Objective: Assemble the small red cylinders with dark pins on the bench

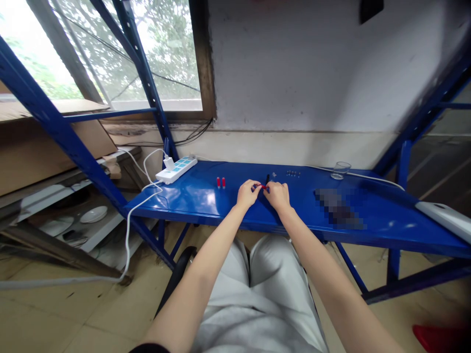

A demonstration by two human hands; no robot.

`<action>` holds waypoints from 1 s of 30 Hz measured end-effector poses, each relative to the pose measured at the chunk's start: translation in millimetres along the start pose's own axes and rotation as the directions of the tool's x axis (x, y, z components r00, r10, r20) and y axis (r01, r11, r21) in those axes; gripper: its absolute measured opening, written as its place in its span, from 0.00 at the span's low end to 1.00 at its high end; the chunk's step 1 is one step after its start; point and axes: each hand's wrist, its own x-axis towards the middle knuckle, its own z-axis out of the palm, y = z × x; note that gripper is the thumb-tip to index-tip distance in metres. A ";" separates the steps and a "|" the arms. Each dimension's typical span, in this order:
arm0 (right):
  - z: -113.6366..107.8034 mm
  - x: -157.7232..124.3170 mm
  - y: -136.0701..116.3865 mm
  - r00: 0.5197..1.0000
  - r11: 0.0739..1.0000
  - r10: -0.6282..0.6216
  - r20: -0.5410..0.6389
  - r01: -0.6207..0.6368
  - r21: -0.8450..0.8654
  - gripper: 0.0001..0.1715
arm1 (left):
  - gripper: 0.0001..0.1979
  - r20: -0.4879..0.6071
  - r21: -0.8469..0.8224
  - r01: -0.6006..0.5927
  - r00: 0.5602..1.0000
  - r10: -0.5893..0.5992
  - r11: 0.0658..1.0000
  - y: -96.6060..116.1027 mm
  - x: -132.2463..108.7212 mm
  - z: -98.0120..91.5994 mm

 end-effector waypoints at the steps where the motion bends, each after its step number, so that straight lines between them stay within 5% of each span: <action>1: 0.5 -0.1 0.7 1.000 1.000 -0.008 -0.003 0.008 -0.006 0.08 | 0.07 0.014 0.023 -0.001 1.000 0.001 1.000 0.2 0.4 0.4; 6: 2.1 -0.5 1.9 0.999 0.999 -0.036 -0.022 0.037 0.005 0.09 | 0.08 0.158 0.238 -0.069 0.987 0.032 0.969 5.5 14.9 -10.4; 11: 2.9 -0.1 -1.8 0.997 0.991 -0.033 -0.066 0.041 0.124 0.13 | 0.08 0.384 0.426 -0.290 0.916 0.119 0.857 14.4 56.3 -46.8; 16: 4.1 -0.5 -0.9 0.998 0.985 -0.033 -0.047 0.040 0.165 0.13 | 0.08 0.526 0.571 -0.361 0.850 0.009 0.737 5.3 90.7 -80.9; 22: 3.9 -0.3 -1.3 0.999 0.986 -0.032 -0.030 0.037 0.162 0.12 | 0.12 0.582 0.654 -0.377 0.804 -0.119 0.656 -14.2 89.5 -102.1; 30: 4.0 0.3 -1.0 1.000 0.988 -0.015 -0.007 0.016 0.154 0.12 | 0.14 0.621 0.671 -0.418 0.768 -0.156 0.613 -17.3 82.8 -105.5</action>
